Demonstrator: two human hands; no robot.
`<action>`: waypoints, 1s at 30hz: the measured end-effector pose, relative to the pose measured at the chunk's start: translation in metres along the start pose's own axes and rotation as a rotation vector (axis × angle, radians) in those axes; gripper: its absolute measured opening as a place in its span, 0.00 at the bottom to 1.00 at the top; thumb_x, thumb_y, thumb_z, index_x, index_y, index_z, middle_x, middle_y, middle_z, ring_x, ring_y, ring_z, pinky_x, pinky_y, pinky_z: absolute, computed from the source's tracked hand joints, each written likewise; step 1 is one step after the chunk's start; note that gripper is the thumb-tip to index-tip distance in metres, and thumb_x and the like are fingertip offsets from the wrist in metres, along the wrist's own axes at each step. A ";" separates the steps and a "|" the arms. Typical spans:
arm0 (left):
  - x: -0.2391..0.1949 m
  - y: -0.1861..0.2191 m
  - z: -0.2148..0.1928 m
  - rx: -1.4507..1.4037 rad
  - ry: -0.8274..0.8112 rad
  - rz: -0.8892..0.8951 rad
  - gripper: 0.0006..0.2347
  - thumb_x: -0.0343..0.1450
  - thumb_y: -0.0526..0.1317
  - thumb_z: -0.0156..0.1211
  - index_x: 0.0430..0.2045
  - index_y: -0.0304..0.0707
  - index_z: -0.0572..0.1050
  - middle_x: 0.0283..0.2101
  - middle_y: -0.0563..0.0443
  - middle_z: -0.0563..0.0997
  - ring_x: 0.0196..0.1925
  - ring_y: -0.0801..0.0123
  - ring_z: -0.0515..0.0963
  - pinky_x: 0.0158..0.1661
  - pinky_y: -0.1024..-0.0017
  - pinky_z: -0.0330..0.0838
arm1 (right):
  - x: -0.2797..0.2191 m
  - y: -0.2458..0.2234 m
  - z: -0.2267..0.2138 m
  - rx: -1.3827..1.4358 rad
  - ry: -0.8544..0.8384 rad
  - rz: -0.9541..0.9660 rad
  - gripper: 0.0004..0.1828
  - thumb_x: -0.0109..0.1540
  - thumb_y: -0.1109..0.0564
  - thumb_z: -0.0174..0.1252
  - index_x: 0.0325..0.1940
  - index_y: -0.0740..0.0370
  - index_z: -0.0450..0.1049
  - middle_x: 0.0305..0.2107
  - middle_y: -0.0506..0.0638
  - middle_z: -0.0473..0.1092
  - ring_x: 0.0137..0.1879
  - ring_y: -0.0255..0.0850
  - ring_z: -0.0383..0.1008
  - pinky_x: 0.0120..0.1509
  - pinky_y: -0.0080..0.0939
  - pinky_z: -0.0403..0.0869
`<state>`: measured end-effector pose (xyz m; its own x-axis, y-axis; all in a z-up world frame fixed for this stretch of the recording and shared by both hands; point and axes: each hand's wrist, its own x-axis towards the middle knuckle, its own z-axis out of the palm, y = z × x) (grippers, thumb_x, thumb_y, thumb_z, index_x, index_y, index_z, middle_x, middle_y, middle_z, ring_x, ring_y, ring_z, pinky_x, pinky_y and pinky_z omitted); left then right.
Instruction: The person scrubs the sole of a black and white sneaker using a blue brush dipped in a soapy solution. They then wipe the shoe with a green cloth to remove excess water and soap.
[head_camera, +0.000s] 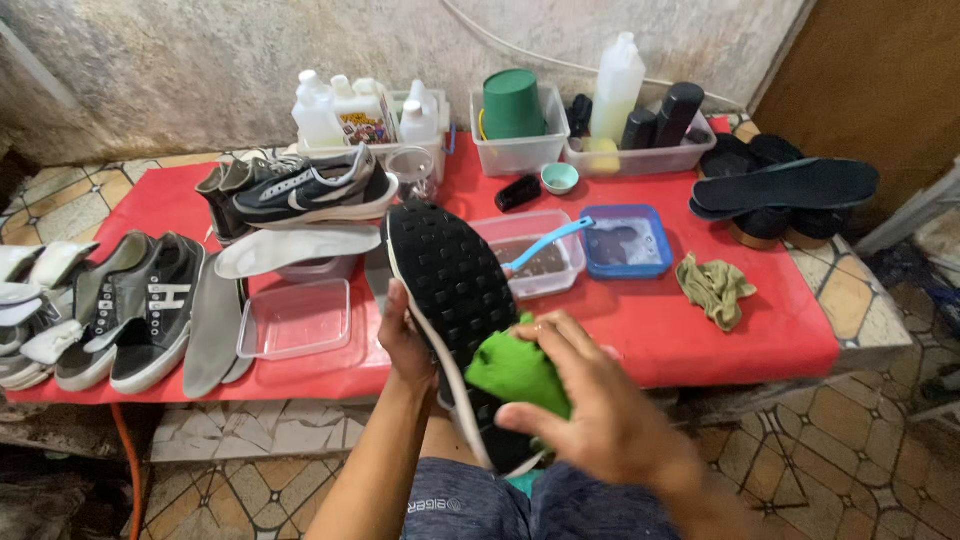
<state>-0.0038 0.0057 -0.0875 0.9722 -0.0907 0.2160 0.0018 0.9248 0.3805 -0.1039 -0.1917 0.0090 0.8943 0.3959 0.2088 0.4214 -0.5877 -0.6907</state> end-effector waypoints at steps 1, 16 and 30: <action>-0.003 0.005 0.006 0.003 0.001 -0.004 0.27 0.72 0.54 0.55 0.60 0.30 0.72 0.59 0.33 0.77 0.61 0.43 0.76 0.64 0.46 0.68 | 0.007 0.002 -0.007 0.003 0.002 0.002 0.39 0.56 0.34 0.65 0.65 0.55 0.67 0.56 0.48 0.67 0.64 0.45 0.71 0.63 0.58 0.65; -0.003 -0.021 -0.020 -0.025 0.331 -0.277 0.33 0.66 0.66 0.53 0.54 0.37 0.76 0.54 0.32 0.80 0.57 0.42 0.80 0.59 0.41 0.71 | 0.057 0.078 0.015 0.894 0.524 0.158 0.26 0.53 0.66 0.67 0.52 0.64 0.68 0.32 0.53 0.77 0.36 0.38 0.80 0.40 0.42 0.81; -0.025 -0.020 0.020 -0.003 0.335 -0.362 0.33 0.67 0.64 0.50 0.56 0.36 0.75 0.56 0.31 0.79 0.56 0.43 0.79 0.60 0.43 0.70 | 0.040 0.048 0.031 0.128 0.572 -0.224 0.31 0.58 0.60 0.69 0.62 0.67 0.64 0.46 0.65 0.75 0.49 0.64 0.80 0.52 0.63 0.80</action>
<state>-0.0331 -0.0181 -0.0832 0.9311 -0.2829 -0.2303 0.3532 0.8569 0.3754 -0.0528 -0.1823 -0.0368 0.7404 0.0380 0.6711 0.6179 -0.4314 -0.6573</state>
